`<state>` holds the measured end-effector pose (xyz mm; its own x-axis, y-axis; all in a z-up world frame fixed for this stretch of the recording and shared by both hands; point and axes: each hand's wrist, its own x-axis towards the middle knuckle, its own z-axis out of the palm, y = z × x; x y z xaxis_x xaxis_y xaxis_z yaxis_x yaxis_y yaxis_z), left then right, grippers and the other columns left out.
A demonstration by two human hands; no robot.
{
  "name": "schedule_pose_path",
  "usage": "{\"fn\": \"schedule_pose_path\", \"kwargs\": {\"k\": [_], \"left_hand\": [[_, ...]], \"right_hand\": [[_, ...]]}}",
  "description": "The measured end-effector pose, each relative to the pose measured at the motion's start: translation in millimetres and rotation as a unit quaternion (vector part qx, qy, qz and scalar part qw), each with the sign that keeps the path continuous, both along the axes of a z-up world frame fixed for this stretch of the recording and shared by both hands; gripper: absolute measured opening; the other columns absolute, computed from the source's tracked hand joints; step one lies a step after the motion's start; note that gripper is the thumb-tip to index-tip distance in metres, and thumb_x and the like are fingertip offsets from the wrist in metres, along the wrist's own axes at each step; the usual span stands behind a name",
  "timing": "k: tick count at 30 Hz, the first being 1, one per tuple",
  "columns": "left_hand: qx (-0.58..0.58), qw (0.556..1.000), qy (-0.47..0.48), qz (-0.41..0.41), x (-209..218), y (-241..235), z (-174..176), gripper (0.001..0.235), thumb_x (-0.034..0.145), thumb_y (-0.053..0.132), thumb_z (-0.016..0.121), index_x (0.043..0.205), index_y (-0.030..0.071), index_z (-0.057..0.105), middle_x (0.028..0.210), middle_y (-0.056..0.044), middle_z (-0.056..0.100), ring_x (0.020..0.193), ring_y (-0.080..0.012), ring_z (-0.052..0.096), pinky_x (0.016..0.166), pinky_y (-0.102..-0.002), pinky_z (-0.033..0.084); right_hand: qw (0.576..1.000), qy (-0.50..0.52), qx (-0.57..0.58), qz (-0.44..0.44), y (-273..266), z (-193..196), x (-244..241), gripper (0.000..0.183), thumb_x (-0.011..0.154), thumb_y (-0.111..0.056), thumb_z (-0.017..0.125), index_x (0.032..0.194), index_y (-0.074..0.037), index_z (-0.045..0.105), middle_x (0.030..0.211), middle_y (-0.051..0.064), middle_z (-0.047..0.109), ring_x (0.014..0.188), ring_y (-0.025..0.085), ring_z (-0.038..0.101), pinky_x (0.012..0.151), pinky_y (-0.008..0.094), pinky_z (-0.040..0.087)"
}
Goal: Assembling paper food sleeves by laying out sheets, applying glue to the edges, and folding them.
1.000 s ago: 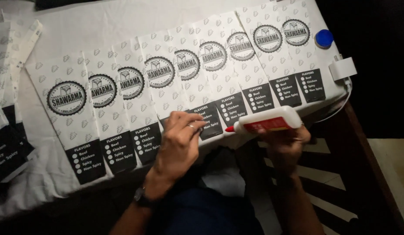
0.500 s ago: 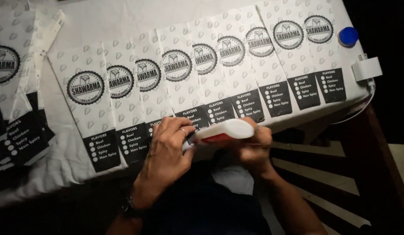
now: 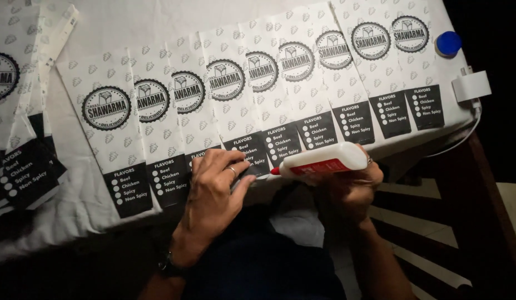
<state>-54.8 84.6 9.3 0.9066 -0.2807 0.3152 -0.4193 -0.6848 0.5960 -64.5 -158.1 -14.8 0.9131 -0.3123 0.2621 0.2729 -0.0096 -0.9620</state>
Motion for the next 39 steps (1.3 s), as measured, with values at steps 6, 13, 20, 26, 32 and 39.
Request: {"fn": "schedule_pose_path", "kwargs": {"k": [6, 13, 20, 26, 32, 39], "left_hand": [[-0.007, 1.0, -0.025, -0.001, -4, -1, -3, 0.044, 0.07, 0.027, 0.093, 0.105, 0.005, 0.077, 0.113, -0.007, 0.072, 0.112, -0.0284, 0.062, 0.093, -0.043, 0.042], [-0.042, 0.995, -0.051, 0.07, -7, -10, -15, 0.021, 0.078, 0.018, 0.088, 0.094, 0.008, 0.079, 0.106, -0.003, 0.074, 0.105, -0.0242, 0.066, 0.09, -0.04, 0.042], [-0.047, 0.995, -0.036, 0.083, -5, -12, -8, 0.013, 0.08, 0.001, 0.078, 0.091, 0.008, 0.079, 0.102, -0.003, 0.074, 0.104, -0.0246, 0.066, 0.089, -0.039, 0.043], [-0.035, 0.996, -0.045, 0.066, -5, -9, -4, 0.02, 0.082, -0.006, 0.066, 0.091, 0.008, 0.078, 0.101, -0.003, 0.073, 0.104, -0.0242, 0.066, 0.085, -0.037, 0.044], [-0.061, 0.995, -0.079, 0.029, -3, -5, -13, 0.021, 0.081, -0.012, 0.066, 0.092, 0.001, 0.077, 0.101, -0.01, 0.072, 0.104, -0.0313, 0.061, 0.088, -0.038, 0.047], [0.014, 0.992, -0.089, 0.09, -20, 54, 7, 0.013, 0.083, 0.0, 0.078, 0.092, 0.009, 0.078, 0.099, -0.002, 0.071, 0.1, -0.0234, 0.063, 0.087, -0.036, 0.047]], "right_hand": [[0.997, 0.011, 0.057, 0.047, -2, -16, -2, 0.038, 0.07, 0.001, 0.088, 0.093, 0.007, 0.058, 0.084, 0.028, 0.074, 0.084, 0.032, 0.076, 0.076, 0.046, 0.066], [0.995, 0.003, 0.084, 0.051, -9, -37, -2, 0.046, 0.07, -0.006, 0.09, 0.098, 0.003, 0.055, 0.091, 0.03, 0.075, 0.091, 0.037, 0.076, 0.082, 0.049, 0.064], [0.994, -0.031, -0.054, 0.086, -16, -87, 2, 0.036, 0.067, -0.006, 0.094, 0.085, 0.004, 0.064, 0.077, 0.025, 0.076, 0.075, 0.028, 0.078, 0.074, 0.039, 0.062], [0.992, -0.031, -0.088, 0.089, -12, -92, -2, 0.036, 0.073, -0.015, 0.092, 0.087, 0.007, 0.067, 0.076, 0.024, 0.076, 0.071, 0.028, 0.078, 0.072, 0.039, 0.063], [1.0, 0.02, 0.021, 0.003, 4, -14, -8, 0.033, 0.073, -0.006, 0.087, 0.093, 0.006, 0.063, 0.083, 0.017, 0.075, 0.077, 0.023, 0.074, 0.073, 0.038, 0.067], [0.993, 0.008, -0.119, -0.021, 9, -25, -9, 0.033, 0.077, -0.016, 0.088, 0.085, 0.006, 0.065, 0.076, 0.023, 0.072, 0.071, 0.023, 0.074, 0.065, 0.038, 0.061]]}}
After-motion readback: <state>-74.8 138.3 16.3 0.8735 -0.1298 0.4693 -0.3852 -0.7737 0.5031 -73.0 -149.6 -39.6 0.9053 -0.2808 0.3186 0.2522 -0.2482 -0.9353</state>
